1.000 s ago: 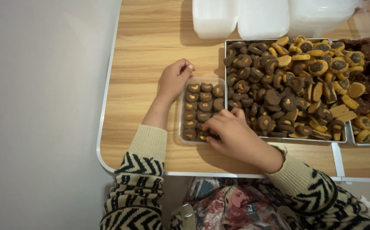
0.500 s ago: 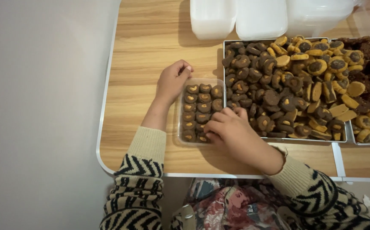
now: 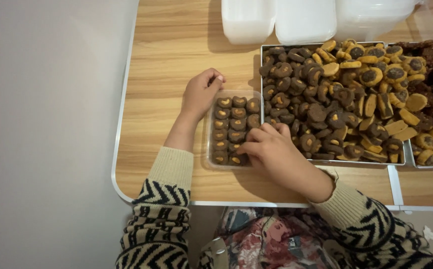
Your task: Arranging small chocolate cookies from a large tray into a smaller plastic container for packaging.
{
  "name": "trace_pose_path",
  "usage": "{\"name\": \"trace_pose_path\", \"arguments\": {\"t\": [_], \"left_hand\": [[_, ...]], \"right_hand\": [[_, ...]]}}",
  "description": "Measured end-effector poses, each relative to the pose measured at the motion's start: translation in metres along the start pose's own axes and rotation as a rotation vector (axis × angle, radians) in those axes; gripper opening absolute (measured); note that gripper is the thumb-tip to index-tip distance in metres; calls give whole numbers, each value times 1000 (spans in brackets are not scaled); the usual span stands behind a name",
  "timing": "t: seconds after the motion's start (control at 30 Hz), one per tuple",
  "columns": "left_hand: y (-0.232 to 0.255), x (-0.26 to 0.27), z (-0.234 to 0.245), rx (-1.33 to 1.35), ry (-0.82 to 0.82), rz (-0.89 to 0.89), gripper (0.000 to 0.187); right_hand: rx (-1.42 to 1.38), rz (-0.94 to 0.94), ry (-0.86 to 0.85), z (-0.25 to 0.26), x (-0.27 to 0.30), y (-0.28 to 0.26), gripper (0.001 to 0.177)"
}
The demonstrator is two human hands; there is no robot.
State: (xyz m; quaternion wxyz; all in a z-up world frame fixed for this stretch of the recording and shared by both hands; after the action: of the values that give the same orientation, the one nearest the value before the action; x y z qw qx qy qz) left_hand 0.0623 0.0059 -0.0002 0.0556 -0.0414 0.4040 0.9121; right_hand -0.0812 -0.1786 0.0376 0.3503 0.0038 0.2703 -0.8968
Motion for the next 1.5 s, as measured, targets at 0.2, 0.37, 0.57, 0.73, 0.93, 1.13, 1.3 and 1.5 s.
{"name": "trace_pose_path", "arguments": {"t": [0.2,0.37,0.57,0.73,0.93,1.13,1.3,1.5], "left_hand": [[1,0,1,4,0,-12,15],[4,3,4,18,10,-25,15],[3,2,1,18,17,-32,16],[-6,-3,-6,12,-22,-3,17],[-5,-3,-6,115,-54,93,16],[-16,-8,-13,114,-10,-2,17],[-17,-8,-10,69,-5,62,17],[-10,-5,-8,78,-10,54,17]], "right_hand": [[-126,-7,-27,10,-2,-5,15],[-80,-19,-51,-3,0,2,11],[-174,-70,66,43,-3,14,19],[-234,-34,373,103,17,58,25],[-115,-51,547,157,50,89,13],[-53,-106,587,173,64,96,14],[-38,-305,215,146,55,105,19],[-49,-275,140,136,49,93,13]]}}
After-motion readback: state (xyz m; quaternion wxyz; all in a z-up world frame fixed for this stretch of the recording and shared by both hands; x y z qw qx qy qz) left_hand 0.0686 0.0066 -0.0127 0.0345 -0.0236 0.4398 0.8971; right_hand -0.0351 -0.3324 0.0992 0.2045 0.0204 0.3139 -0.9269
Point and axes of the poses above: each hand's wrist, its own x-axis away from the middle knuckle, its own z-axis out of the back of the hand, y = z × x, the point moved 6 cm from there along -x, towards the middle knuckle, and after that the axes turned 11 degrees about -x, right-handed, at the moved point
